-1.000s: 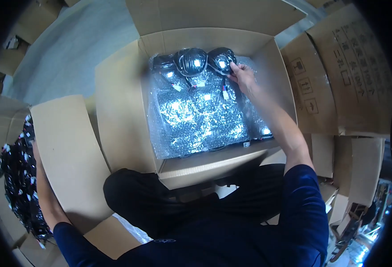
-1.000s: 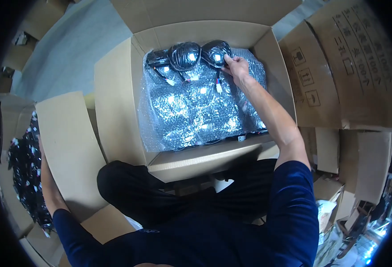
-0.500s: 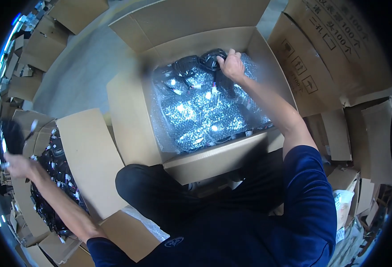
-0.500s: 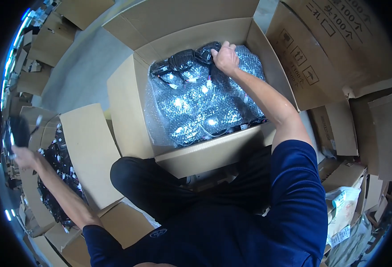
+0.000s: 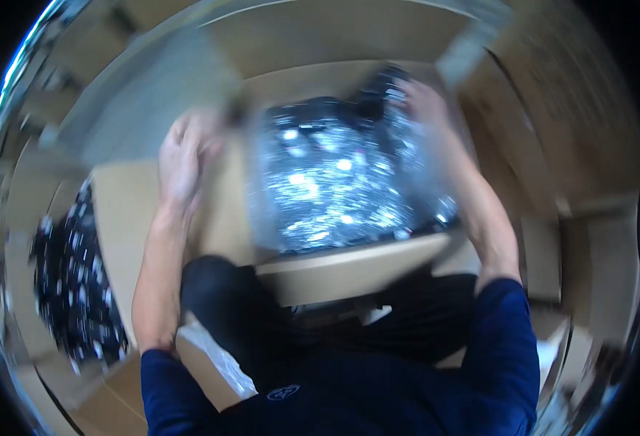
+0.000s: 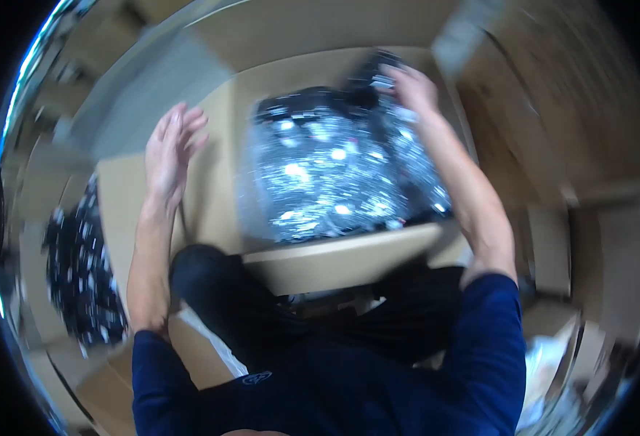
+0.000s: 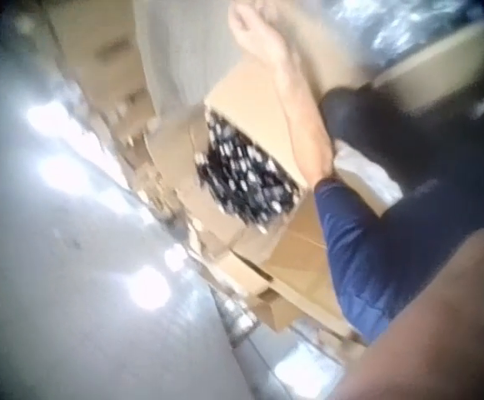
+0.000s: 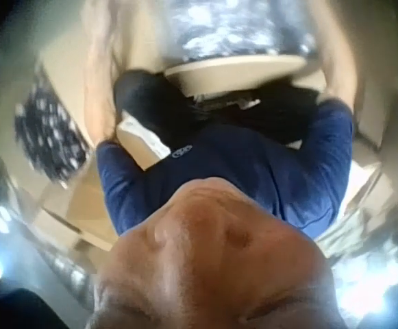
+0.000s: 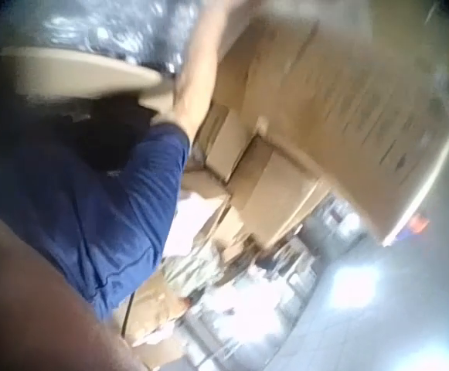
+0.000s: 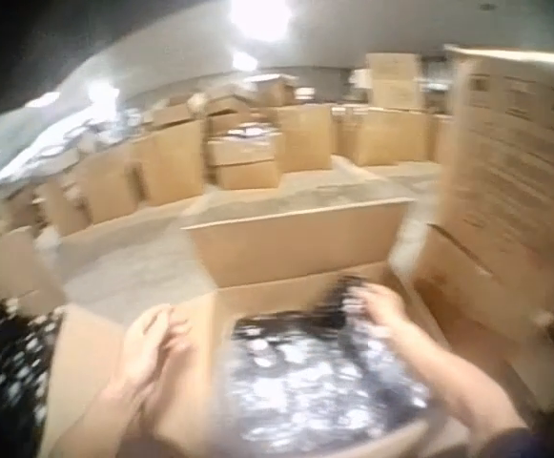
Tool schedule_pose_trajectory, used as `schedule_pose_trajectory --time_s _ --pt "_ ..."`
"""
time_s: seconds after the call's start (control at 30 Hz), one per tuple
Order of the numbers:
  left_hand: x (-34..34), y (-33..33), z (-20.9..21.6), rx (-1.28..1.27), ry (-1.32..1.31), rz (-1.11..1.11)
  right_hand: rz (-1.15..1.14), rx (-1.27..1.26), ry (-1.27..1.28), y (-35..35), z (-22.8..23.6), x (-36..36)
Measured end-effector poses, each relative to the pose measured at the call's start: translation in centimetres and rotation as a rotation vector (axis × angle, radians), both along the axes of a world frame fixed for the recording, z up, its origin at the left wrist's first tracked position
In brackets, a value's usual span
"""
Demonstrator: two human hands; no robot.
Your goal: The person packs black plastic light housings into a cardboard box by hand, cushioning them with bubble wrap.
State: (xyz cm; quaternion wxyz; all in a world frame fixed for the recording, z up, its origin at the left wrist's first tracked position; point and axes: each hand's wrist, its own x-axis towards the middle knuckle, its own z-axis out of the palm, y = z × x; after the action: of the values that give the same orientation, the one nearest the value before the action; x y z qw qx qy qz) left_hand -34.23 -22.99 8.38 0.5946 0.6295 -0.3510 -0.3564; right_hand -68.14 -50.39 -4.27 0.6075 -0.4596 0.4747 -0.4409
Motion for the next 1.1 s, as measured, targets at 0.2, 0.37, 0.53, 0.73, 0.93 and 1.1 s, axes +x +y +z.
schedule_pose_trajectory --time_s 0.2,0.37,0.53,0.73,0.93,1.1 --pt "15.4 4.3 0.4 -0.316 -0.182 0.536 -0.107 0.250 -0.197 -5.6 -14.4 -15.2" --pt "36.1 15.2 -2.5 0.097 -0.820 1.216 0.145 0.412 0.287 -8.9 -13.8 -16.5" --pt "46.0 28.6 -6.7 1.247 -1.092 0.681 0.006 0.186 0.808 -4.5 -10.2 -10.6" --pt "55.0 32.1 -10.6 1.189 -1.133 0.392 0.122 0.113 0.977 -6.4 -11.0 -12.6" --pt "55.7 32.5 -14.0 1.212 -1.494 0.272 0.162 0.052 1.035 -8.2 -12.0 -13.7" --pt "52.2 33.1 -9.9 1.025 -1.286 0.515 0.136 -0.035 1.030 -7.3 -13.2 -12.7"
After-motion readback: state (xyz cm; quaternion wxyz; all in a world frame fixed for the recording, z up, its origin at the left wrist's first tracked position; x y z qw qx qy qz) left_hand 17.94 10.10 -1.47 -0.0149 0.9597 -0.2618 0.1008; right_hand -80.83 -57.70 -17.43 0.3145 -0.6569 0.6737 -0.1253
